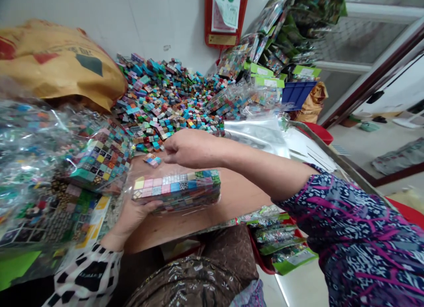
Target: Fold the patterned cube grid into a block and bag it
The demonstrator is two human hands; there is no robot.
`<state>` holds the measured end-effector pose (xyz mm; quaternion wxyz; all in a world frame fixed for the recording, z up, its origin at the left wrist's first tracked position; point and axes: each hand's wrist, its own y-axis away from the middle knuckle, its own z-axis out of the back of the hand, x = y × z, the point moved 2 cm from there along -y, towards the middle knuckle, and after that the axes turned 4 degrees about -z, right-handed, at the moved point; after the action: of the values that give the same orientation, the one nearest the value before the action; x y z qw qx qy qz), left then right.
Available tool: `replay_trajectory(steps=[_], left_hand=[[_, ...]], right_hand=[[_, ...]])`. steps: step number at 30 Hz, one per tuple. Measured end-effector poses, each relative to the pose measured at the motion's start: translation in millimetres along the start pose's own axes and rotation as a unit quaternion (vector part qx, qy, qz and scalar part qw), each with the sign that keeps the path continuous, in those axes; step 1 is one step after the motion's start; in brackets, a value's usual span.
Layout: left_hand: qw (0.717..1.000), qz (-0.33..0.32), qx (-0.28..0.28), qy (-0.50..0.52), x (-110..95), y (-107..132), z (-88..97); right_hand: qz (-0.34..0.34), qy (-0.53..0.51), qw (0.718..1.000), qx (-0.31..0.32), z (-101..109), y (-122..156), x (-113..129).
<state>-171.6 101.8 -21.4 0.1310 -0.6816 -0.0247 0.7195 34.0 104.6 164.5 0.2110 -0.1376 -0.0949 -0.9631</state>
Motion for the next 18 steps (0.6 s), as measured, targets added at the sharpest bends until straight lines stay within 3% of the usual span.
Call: replay_trajectory(steps=[5, 13, 18], left_hand=[[1.0, -0.01, 0.017, -0.009, 11.3, -0.7, 5.3], [1.0, -0.003, 0.027, -0.005, 18.6, -1.6, 6.6], [0.999, -0.011, 0.029, -0.016, 14.5, -2.2, 4.9]], right_hand=[[-0.003, -0.004, 0.998, -0.064, 3.4, 14.4, -15.3], [0.025, 0.018, 0.998, -0.049, -3.1, 34.2, -54.9], [0.027, -0.066, 0.995, -0.066, -8.0, 30.6, -57.0]])
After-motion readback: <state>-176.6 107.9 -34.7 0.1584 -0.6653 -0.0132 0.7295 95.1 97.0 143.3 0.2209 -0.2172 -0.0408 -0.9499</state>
